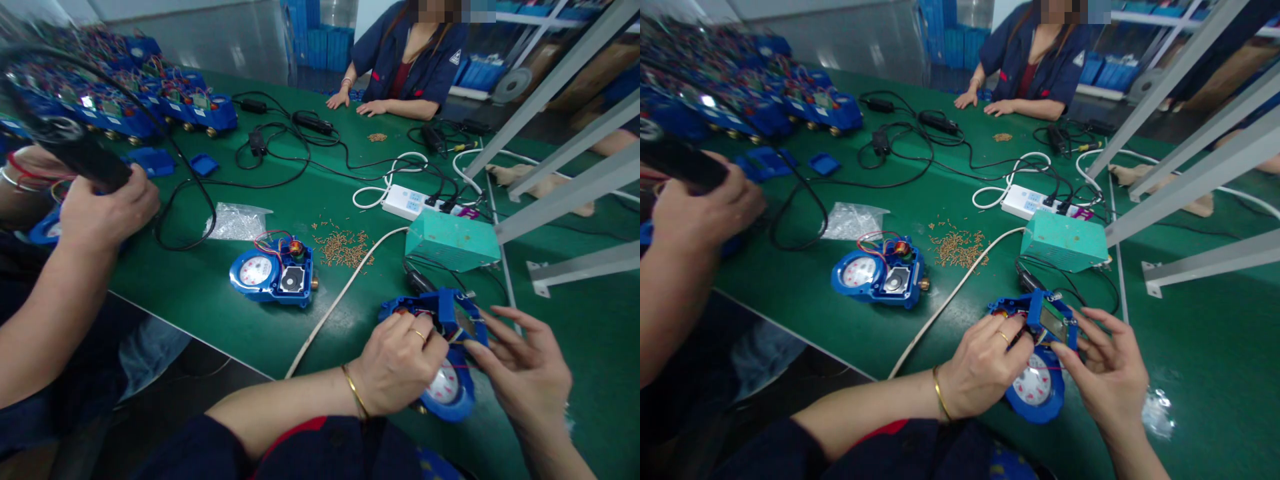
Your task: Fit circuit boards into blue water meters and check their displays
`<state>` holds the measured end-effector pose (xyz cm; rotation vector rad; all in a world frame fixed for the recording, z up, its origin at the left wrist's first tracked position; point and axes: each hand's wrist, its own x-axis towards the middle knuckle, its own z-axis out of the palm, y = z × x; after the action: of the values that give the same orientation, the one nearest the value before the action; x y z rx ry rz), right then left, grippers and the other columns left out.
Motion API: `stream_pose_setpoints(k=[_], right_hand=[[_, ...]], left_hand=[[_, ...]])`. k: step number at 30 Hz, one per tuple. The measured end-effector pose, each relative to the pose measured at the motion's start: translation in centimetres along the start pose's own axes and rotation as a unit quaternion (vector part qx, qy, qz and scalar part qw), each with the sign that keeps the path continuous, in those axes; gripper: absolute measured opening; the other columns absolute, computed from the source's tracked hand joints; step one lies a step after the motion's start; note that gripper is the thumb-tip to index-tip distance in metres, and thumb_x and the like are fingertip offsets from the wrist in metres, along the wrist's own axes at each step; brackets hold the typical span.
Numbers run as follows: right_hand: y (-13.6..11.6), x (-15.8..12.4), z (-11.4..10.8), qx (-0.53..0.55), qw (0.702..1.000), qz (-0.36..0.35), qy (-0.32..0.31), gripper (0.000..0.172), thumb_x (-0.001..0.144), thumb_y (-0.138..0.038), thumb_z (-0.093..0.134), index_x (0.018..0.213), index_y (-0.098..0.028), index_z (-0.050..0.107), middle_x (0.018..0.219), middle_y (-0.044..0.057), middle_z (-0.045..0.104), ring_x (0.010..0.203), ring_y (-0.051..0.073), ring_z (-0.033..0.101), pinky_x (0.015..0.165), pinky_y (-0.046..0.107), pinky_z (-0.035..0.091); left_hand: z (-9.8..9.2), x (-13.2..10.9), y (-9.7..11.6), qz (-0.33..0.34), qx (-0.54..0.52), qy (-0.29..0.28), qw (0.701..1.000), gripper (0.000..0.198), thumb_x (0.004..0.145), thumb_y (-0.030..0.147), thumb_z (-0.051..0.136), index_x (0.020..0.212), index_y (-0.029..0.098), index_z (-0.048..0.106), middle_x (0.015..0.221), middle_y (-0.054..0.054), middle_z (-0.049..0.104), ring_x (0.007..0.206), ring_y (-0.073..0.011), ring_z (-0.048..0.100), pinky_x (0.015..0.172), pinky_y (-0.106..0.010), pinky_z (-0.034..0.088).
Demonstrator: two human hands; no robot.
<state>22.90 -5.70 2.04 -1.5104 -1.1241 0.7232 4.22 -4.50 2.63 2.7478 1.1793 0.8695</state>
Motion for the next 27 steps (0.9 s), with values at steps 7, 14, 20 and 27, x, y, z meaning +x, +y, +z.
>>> stream_pose_setpoints(k=[7,14,20,27], right_hand=[[0.2,0.4,-0.2,-0.004,1.000,-0.018,0.008,0.058,0.057,-0.029,0.088,0.107,-0.020,0.062,0.100,0.009,0.075,0.079,0.025,0.074,0.072,0.030,0.064],[-0.4,0.5,0.1,0.024,1.000,0.008,0.010,0.059,0.051,-0.028,0.089,0.101,-0.020,0.060,0.096,0.010,0.076,0.078,0.025,0.075,0.066,0.028,0.064],[0.4,0.2,0.4,0.017,1.000,-0.008,0.017,0.060,0.052,-0.030,0.090,0.102,-0.020,0.061,0.096,0.009,0.075,0.082,0.027,0.074,0.071,0.034,0.064],[0.4,0.2,0.5,0.022,1.000,-0.010,0.003,0.059,0.050,-0.027,0.091,0.099,-0.019,0.059,0.095,0.010,0.075,0.087,0.028,0.074,0.075,0.033,0.063]], left_hand=[[-1.0,0.9,-1.0,0.066,-0.017,-0.067,0.995,0.021,0.098,0.013,0.036,0.100,0.011,0.057,0.092,-0.008,0.062,0.080,-0.0184,0.063,0.069,-0.028,0.054],[-1.7,1.4,-3.0,0.135,-0.039,-0.097,0.985,0.026,0.101,0.014,0.033,0.111,0.011,0.057,0.093,-0.006,0.066,0.087,-0.0158,0.064,0.075,-0.026,0.055],[0.1,0.7,-2.0,0.077,-0.025,-0.056,0.995,0.026,0.099,0.016,0.034,0.095,0.013,0.060,0.099,-0.008,0.061,0.077,-0.0146,0.063,0.066,-0.025,0.054],[0.4,1.0,-1.9,0.057,-0.042,-0.072,0.995,0.026,0.099,0.017,0.035,0.089,0.016,0.059,0.088,-0.005,0.058,0.066,-0.0145,0.059,0.052,-0.024,0.048]])
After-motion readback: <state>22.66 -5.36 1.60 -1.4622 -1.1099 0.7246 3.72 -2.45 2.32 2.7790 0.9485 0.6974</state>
